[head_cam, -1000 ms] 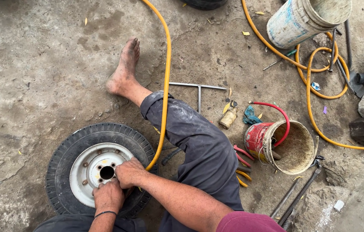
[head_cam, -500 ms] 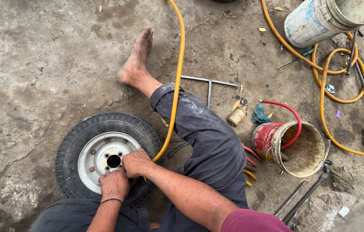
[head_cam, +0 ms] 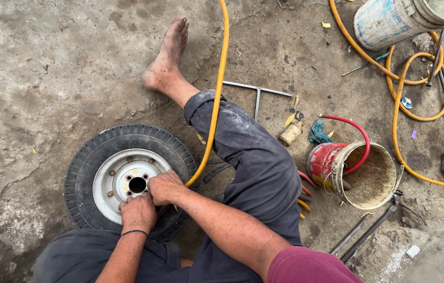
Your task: The person removes the valve core from a tire using a wrench, then uses an air hose to inflate the tire. The person sits on the ground with the tire between their legs and manipulates the valve stem with both hands.
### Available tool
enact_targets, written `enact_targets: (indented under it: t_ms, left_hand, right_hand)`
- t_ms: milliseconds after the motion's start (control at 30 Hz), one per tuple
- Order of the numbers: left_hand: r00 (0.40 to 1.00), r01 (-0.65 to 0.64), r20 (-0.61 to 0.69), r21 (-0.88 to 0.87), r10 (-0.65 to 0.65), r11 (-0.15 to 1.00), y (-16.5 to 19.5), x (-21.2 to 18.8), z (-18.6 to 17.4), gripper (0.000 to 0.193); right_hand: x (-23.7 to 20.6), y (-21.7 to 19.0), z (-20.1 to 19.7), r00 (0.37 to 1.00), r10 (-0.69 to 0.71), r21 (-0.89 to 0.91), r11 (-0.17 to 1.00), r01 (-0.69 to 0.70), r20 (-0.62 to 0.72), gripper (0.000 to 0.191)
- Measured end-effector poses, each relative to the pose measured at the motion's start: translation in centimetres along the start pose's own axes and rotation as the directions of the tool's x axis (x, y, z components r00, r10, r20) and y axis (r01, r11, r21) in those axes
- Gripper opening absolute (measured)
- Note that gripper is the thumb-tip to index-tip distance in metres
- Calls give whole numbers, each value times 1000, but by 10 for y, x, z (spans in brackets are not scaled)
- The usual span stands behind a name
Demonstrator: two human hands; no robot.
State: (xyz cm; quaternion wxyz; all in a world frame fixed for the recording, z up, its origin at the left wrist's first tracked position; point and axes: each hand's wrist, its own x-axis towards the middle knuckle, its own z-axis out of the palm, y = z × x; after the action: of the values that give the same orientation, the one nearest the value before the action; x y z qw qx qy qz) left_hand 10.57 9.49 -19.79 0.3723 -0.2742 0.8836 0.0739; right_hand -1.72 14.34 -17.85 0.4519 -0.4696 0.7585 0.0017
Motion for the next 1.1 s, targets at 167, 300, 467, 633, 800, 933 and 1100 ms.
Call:
enact_targets:
  t_ms: [167,300,467,633,800,933,1100]
  left_hand:
    - [1000,-6,-16,9,7,1000,-1,1,5,30]
    - [1000,-4,-27,-5,4,1000,-1,1,8,28]
    - [1000,-6,-7,3,6,1000,-1,2,10,31]
    - [1000,-12,-3,-1,12,1000,-2,2,9,30]
    - [1000,-15,-1,8,15,1000,-2,3,12,31]
    - [1000,-16,-11,11,16,1000,-2,3,15,31]
    - [999,-15,-28,11,16,1000,-3,2,14,29]
  right_hand:
    - [0,1,1,1000,-4,2,1000,4,-13,17]
    - [1,2,3,1000,-7,2,1000,8,-16,17]
    - [1,2,5,1000,-10,2,1000,10,-16,19]
    - [1,1,4,1000,-10,-9,1000,10,-11,20]
    - [1,1,5,1000,-13,-9,1000,13,-16,20]
    - [2,2,7,1000,-8,-6,1000,8,-16,21]
    - [4,1,7,1000,-5,-20,1000,5,1,20]
